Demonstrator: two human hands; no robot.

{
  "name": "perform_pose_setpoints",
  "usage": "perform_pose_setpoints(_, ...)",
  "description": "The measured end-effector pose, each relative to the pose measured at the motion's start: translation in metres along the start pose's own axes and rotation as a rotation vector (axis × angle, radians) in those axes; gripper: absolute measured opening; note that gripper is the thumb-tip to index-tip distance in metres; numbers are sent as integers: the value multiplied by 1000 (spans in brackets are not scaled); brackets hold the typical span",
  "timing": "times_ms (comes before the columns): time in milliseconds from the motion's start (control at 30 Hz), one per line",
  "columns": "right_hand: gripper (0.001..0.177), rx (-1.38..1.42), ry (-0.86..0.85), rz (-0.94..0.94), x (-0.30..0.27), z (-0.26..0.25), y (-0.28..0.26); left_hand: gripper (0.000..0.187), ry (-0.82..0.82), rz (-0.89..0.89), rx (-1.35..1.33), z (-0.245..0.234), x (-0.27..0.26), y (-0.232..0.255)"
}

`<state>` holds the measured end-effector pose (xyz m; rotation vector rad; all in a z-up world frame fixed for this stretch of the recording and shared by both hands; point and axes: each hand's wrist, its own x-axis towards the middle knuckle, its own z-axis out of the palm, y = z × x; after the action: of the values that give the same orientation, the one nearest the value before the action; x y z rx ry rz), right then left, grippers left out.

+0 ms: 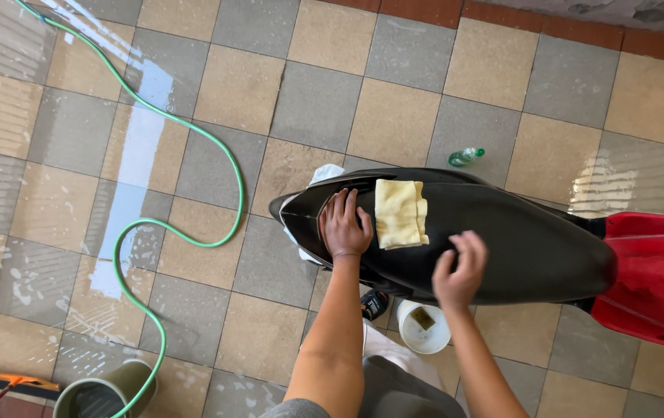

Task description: Wiping down a motorcycle with a wet cloth.

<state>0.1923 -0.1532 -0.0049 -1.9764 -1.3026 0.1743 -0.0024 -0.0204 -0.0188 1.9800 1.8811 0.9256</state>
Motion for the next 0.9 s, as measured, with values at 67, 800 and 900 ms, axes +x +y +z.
perform_pose_setpoints(67, 34, -35, 56, 74, 13, 1, 37, 42, -2, 2, 2, -1, 3, 2)
perform_pose_setpoints(800, 60, -330, 101, 245, 21, 18, 72, 34, 105, 255, 11, 11, -15, -9)
perform_pose_setpoints(900, 60, -331, 127, 235, 21, 23, 78, 29, 47, 280, -88, 17, -25, 5)
